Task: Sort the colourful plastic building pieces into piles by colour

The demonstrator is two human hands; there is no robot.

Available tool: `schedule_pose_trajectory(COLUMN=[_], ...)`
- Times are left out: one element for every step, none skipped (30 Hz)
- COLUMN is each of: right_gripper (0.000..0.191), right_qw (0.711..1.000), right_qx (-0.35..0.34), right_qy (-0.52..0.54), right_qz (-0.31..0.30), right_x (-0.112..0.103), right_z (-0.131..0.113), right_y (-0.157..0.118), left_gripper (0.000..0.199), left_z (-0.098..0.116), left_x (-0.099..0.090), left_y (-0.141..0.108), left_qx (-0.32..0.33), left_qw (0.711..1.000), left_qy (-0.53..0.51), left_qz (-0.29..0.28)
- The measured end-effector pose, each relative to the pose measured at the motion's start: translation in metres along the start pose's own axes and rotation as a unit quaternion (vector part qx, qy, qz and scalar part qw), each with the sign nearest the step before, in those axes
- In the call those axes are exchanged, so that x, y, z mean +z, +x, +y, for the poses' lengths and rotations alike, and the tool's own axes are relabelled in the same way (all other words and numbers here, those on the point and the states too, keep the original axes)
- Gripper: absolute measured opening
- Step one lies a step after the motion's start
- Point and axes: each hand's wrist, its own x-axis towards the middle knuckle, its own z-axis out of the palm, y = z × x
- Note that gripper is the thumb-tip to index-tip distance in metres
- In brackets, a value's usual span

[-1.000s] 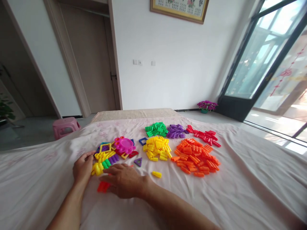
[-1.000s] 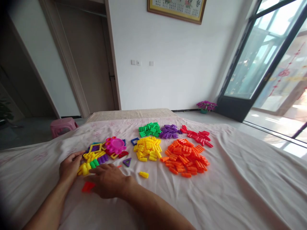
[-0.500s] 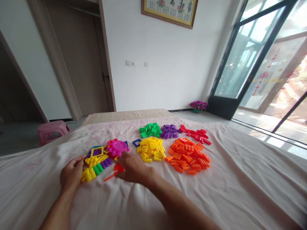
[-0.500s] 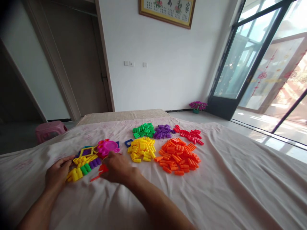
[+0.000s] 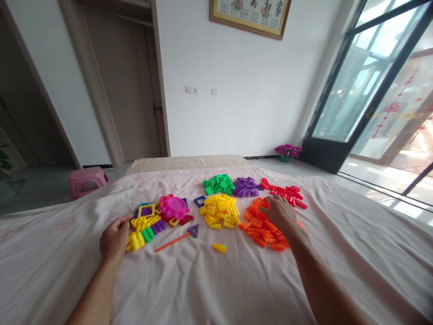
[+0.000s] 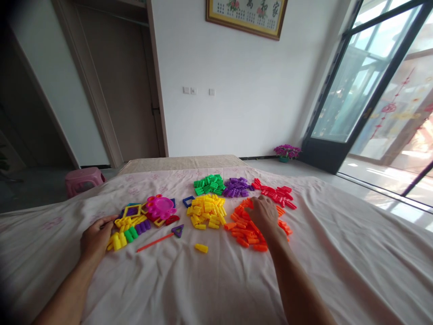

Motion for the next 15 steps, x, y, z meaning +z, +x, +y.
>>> schedule_pose_trajectory(right_gripper=[0.040,0.040,0.038,0.035,0.031,0.028,0.026,0.025,0.024,0.023,0.023,0.022,0.022,0.021,0.022], right_qw=[1.000,1.000,0.999,0.997,0.993,0.985,0.974,0.960,0.945,0.930,0.915,0.900,0.886,0.873,0.863], right_qx=[0.009,0.008,-0.006,-0.029,-0.061,-0.100,-0.140,-0.184,-0.225,-0.261,-0.293,-0.324,-0.352,-0.374,-0.392], right_qy=[-0.004,0.004,0.024,0.056,0.096,0.139,0.180,0.212,0.236,0.254,0.268,0.278,0.285,0.291,0.295], right_qz=[0.015,0.028,0.035,0.035,0.029,0.016,0.000,-0.019,-0.039,-0.057,-0.073,-0.088,-0.102,-0.112,-0.118], right_x=[0.000,0.000,-0.001,-0.001,-0.001,-0.001,-0.001,-0.001,0.000,0.001,0.003,0.005,0.006,0.009,0.011], right_z=[0.004,0.003,-0.002,-0.012,-0.026,-0.043,-0.063,-0.083,-0.104,-0.124,-0.143,-0.161,-0.177,-0.193,-0.207], right_y=[0.000,-0.002,-0.003,-0.006,-0.010,-0.015,-0.021,-0.027,-0.035,-0.042,-0.050,-0.058,-0.065,-0.071,-0.076], left_gripper=[0.036,0.037,0.037,0.037,0.037,0.037,0.036,0.036,0.036,0.035,0.035,0.035,0.034,0.034,0.034], left_z=[0.002,0.004,0.006,0.007,0.007,0.007,0.006,0.006,0.005,0.004,0.003,0.002,0.001,0.001,0.000], left_x=[-0.001,-0.002,-0.002,-0.002,-0.001,0.000,0.000,0.001,0.001,0.002,0.002,0.003,0.003,0.004,0.004], left_y=[-0.001,-0.002,-0.003,-0.003,-0.004,-0.004,-0.004,-0.004,-0.004,-0.004,-0.003,-0.003,-0.002,-0.002,-0.001], left_qx=[-0.014,-0.026,-0.035,-0.038,-0.040,-0.042,-0.042,-0.042,-0.040,-0.038,-0.036,-0.034,-0.031,-0.029,-0.024], left_qw=[1.000,0.999,0.999,0.999,0.998,0.998,0.997,0.996,0.996,0.996,0.996,0.995,0.995,0.995,0.994], left_qy=[-0.004,-0.010,-0.018,-0.028,-0.041,-0.053,-0.063,-0.073,-0.080,-0.084,-0.087,-0.090,-0.093,-0.097,-0.102], left_qz=[-0.008,-0.015,-0.019,-0.018,-0.016,-0.012,-0.009,-0.006,-0.003,-0.002,-0.001,0.001,0.003,0.005,0.009])
